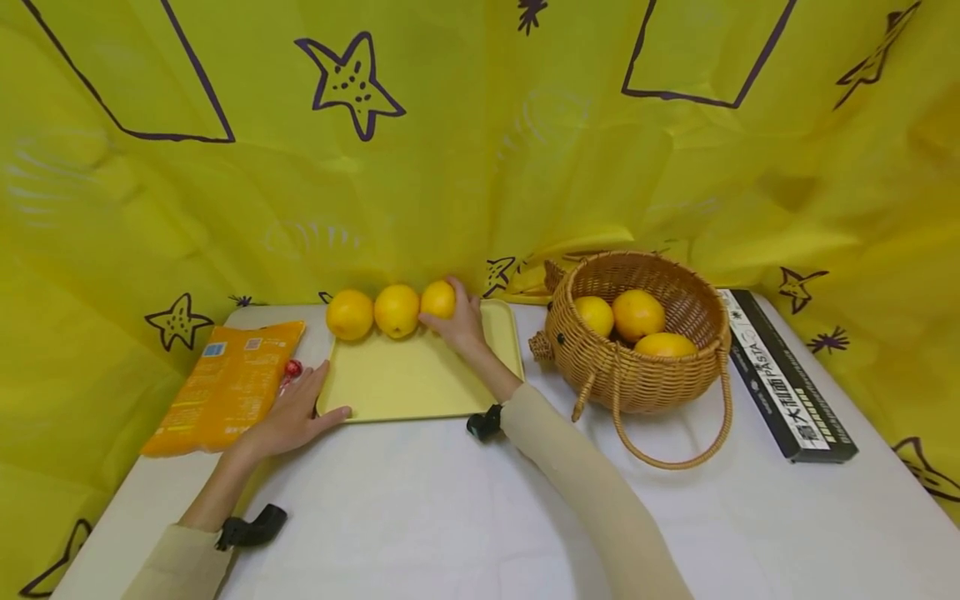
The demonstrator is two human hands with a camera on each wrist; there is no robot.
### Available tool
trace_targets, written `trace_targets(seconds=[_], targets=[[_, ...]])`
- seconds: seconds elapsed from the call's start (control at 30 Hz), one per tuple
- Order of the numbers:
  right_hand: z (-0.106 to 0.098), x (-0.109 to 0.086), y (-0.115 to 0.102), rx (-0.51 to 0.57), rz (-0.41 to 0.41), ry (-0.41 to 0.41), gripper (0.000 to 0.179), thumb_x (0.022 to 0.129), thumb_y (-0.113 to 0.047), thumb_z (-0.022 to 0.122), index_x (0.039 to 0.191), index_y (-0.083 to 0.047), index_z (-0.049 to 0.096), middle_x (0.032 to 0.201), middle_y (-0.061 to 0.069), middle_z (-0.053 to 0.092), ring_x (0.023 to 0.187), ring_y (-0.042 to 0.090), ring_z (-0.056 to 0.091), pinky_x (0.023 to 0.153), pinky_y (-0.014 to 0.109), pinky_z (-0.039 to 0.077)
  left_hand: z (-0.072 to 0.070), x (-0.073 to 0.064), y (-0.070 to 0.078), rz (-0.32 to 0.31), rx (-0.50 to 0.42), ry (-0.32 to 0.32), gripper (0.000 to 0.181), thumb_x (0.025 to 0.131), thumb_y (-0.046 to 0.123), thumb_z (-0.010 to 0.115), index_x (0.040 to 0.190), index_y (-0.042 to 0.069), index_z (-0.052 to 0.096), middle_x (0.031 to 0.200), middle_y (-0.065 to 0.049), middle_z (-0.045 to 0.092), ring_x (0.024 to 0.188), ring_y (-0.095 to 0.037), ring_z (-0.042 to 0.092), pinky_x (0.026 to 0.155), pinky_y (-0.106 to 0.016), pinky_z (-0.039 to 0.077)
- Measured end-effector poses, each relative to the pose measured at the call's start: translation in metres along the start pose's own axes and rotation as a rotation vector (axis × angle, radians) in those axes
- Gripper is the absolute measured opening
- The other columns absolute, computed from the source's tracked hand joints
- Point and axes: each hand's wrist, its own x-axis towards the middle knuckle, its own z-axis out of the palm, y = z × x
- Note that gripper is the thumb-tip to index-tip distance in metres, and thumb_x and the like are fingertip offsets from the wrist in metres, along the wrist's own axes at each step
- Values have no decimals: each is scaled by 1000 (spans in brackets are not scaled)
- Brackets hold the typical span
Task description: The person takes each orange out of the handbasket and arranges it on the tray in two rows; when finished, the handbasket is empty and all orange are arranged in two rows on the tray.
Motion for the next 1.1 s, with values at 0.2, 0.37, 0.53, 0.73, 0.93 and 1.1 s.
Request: trace_targets(seconds=[0.2,0.37,0.53,0.73,0.93,1.1], targets=[[-4,-2,0,-5,32,1,89,80,-31,79,152,-18,27,146,25,30,128,40,44,110,52,39,2,1,1,0,-6,-9,100,92,58,53,154,-3,5,162,-25,5,149,-47,1,119,-63,3],[-11,-7,-3,13,69,12,92,81,-34,78,152,-14,23,150,24,28,135,38,39,114,51,34,4,0,1,-3,4,-5,101,91,60,53,154,-3,5,162,-25,5,149,-46,1,119,-64,3],[-23,-24,-17,116,15,60,81,87,-31,72,150,-10,26,151,21,27,138,36,35,114,50,35,3,0,0,12,13,9,100,92,59,53,154,-4,6,161,-27,6,149,-47,3,119,-64,4],[-44,-62,-52,358,-208,31,61,93,-14,64,145,-3,33,151,16,34,140,33,35,112,48,39,-1,1,1,29,3,9,100,92,57,53,153,-6,6,161,-28,6,148,-49,3,119,-64,3],[-73,-103,-77,422,-302,-85,51,94,-3,59,140,-1,37,146,14,41,134,25,42,111,42,41,-1,0,1,23,1,7,100,92,56,54,153,-6,6,161,-28,6,148,-48,2,118,-65,2],[-102,-104,-89,520,-400,9,40,94,2,54,132,5,43,135,14,49,129,31,45,111,40,41,1,0,2,31,3,9,100,92,56,54,153,-7,6,160,-29,6,148,-49,3,118,-65,2]])
